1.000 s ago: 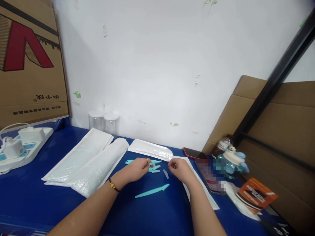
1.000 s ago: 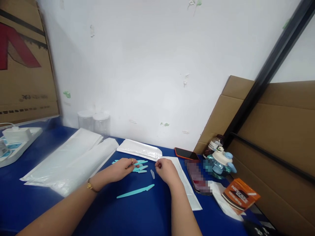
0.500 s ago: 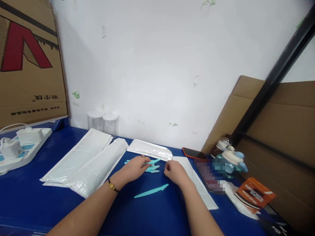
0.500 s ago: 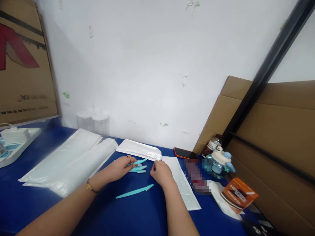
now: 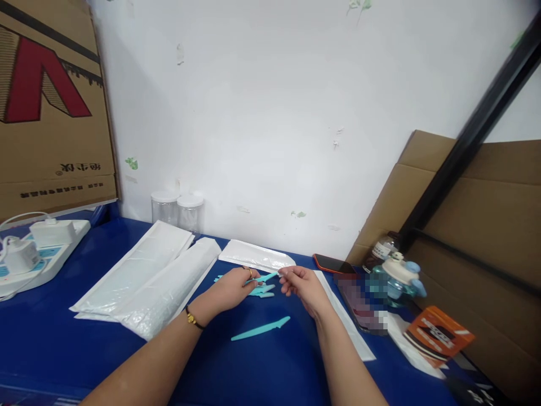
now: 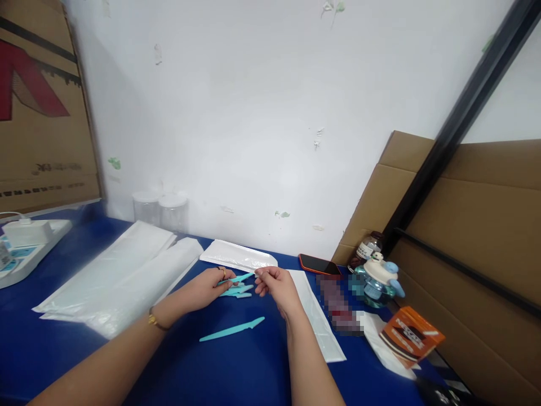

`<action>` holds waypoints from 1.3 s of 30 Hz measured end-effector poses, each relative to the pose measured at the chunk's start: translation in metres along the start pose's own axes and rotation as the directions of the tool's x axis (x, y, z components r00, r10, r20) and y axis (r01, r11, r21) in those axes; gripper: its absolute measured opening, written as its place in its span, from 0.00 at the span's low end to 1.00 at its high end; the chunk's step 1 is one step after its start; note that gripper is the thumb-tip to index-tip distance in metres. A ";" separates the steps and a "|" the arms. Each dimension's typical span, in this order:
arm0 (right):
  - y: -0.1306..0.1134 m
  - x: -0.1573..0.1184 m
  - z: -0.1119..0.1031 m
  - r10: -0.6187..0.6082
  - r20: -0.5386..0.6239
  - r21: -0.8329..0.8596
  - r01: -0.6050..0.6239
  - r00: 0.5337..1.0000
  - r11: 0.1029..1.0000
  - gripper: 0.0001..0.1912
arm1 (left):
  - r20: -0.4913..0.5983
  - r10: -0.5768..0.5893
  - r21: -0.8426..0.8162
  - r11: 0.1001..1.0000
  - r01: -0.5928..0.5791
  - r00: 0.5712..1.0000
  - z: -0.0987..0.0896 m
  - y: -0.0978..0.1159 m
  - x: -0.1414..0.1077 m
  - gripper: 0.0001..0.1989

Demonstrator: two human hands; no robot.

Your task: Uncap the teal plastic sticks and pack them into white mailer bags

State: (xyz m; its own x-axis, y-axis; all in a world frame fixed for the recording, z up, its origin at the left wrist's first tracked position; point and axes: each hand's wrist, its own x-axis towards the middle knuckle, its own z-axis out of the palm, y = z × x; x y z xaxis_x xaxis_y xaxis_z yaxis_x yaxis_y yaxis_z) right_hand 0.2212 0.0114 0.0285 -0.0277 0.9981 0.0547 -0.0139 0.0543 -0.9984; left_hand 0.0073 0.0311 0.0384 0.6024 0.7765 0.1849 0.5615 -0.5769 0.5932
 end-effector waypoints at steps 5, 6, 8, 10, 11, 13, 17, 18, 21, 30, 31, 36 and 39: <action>0.001 0.001 0.001 -0.007 0.054 0.025 0.005 0.999 1.000 0.18 | 0.001 0.012 -0.010 1.000 -0.012 1.000 0.001 -0.001 0.001 0.14; 0.002 0.001 0.001 -0.004 0.067 0.016 0.003 0.998 1.000 0.18 | 0.006 0.015 -0.014 1.000 -0.015 1.000 0.001 -0.001 0.001 0.14; 0.003 0.001 0.001 0.009 0.094 -0.006 -0.009 0.996 1.000 0.19 | 0.023 0.018 -0.021 1.000 -0.017 1.000 0.002 -0.001 0.001 0.15; 0.003 0.000 0.003 0.027 0.131 -0.032 -0.023 0.991 0.999 0.19 | 0.039 0.019 -0.024 1.000 -0.018 0.999 0.001 0.000 0.000 0.15; 0.004 0.000 0.004 0.033 0.151 -0.043 -0.027 0.988 0.999 0.19 | 0.047 0.018 -0.029 0.999 -0.016 0.999 0.001 0.001 0.000 0.15; 0.004 -0.002 0.009 0.029 0.181 -0.065 -0.018 0.983 0.998 0.20 | 0.055 0.010 -0.053 0.999 -0.007 0.998 0.000 0.002 0.000 0.16; 0.003 -0.003 0.016 -0.015 0.193 -0.192 0.053 0.981 0.980 0.21 | 0.044 -0.002 -0.098 0.995 0.007 0.999 0.001 0.002 0.001 0.16; 0.003 -0.002 0.014 -0.025 0.171 -0.254 0.069 0.985 0.965 0.22 | 0.039 -0.005 -0.087 0.996 0.008 0.999 0.002 0.001 0.001 0.16; -0.001 0.001 -0.004 -0.146 -0.008 -0.519 0.120 0.989 0.846 0.23 | 0.044 0.000 0.021 1.000 0.000 0.999 0.005 -0.001 0.001 0.16; 0.015 0.010 -0.046 -0.094 -0.125 -0.953 -0.093 0.988 0.289 0.17 | -0.007 -0.020 0.187 0.982 0.021 1.000 0.007 -0.005 -0.001 0.13; 0.017 0.010 -0.043 -0.074 -0.127 -0.958 -0.103 0.989 0.269 0.17 | -0.027 -0.012 0.175 0.984 0.016 1.000 0.007 -0.004 -0.001 0.14; 0.020 0.012 -0.031 -0.039 -0.142 -0.955 -0.126 0.989 0.268 0.08 | 0.103 0.023 0.093 0.995 -0.033 0.994 0.008 0.008 -0.007 0.13; 0.020 0.012 -0.029 -0.029 -0.123 -0.952 -0.109 0.992 0.286 0.06 | 0.216 0.035 0.077 0.996 -0.053 0.976 0.014 0.013 -0.011 0.15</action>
State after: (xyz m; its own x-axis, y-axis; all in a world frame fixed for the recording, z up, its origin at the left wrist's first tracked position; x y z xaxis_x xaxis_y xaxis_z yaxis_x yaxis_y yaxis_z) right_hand 0.2495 0.0248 0.0089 0.0956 0.9920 0.0821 0.9506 -0.0665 -0.3032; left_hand 0.0160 0.0114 0.0337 0.7304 0.6823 0.0319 0.5707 -0.6353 0.5204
